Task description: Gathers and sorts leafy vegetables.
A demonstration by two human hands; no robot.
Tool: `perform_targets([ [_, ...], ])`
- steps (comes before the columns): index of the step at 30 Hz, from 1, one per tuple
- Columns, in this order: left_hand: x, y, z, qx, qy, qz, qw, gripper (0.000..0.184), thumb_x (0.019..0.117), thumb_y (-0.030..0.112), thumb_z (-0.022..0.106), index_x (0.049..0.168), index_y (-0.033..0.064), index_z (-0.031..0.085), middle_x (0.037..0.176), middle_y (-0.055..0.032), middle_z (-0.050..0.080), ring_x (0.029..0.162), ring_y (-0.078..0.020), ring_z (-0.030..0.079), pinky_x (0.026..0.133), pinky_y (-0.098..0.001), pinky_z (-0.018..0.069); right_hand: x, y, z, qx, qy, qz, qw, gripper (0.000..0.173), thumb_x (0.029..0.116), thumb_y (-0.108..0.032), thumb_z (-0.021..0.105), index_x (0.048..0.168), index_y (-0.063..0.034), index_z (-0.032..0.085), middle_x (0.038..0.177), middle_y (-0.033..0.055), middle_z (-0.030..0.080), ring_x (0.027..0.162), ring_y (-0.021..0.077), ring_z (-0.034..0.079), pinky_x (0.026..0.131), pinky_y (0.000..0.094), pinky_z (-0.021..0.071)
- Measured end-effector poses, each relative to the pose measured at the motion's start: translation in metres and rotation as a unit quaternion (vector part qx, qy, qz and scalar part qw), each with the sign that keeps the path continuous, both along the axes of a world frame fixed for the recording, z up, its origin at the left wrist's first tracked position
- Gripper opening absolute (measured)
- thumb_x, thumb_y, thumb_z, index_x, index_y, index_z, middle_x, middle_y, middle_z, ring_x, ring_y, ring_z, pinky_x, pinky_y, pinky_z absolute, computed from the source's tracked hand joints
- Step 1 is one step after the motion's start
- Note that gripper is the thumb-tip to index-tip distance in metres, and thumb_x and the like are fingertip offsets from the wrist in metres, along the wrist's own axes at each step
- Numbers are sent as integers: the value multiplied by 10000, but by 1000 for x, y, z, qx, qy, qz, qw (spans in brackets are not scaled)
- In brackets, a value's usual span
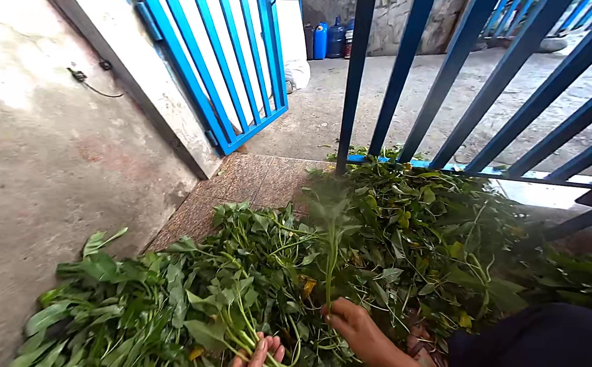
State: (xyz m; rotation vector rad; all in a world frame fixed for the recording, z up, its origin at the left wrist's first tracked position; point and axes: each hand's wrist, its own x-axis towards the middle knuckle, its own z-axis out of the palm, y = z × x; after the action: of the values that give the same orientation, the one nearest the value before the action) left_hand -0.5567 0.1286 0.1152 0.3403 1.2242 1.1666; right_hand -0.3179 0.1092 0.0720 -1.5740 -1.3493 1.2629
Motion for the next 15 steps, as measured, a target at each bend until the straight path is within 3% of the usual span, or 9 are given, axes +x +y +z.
perform_targets([
  [5,2,-5,13,-14,32,34,999,135,999,-58,564,1132,-38,572,910,-146,735,797,-265,751,721,-428,646,-43,-36,11,27,-124,117,985,272,1016,-191,570,1153,-30,742,1072,191,689,1055,349,668,934,524,549],
  [15,-13,-15,9,31,20,6,999,133,961,-97,595,1091,-81,615,947,-223,746,798,-319,757,693,-433,644,-77,-50,21,58,-228,216,948,288,1031,-176,535,1214,-52,720,1106,223,679,1102,422,648,892,569,555],
])
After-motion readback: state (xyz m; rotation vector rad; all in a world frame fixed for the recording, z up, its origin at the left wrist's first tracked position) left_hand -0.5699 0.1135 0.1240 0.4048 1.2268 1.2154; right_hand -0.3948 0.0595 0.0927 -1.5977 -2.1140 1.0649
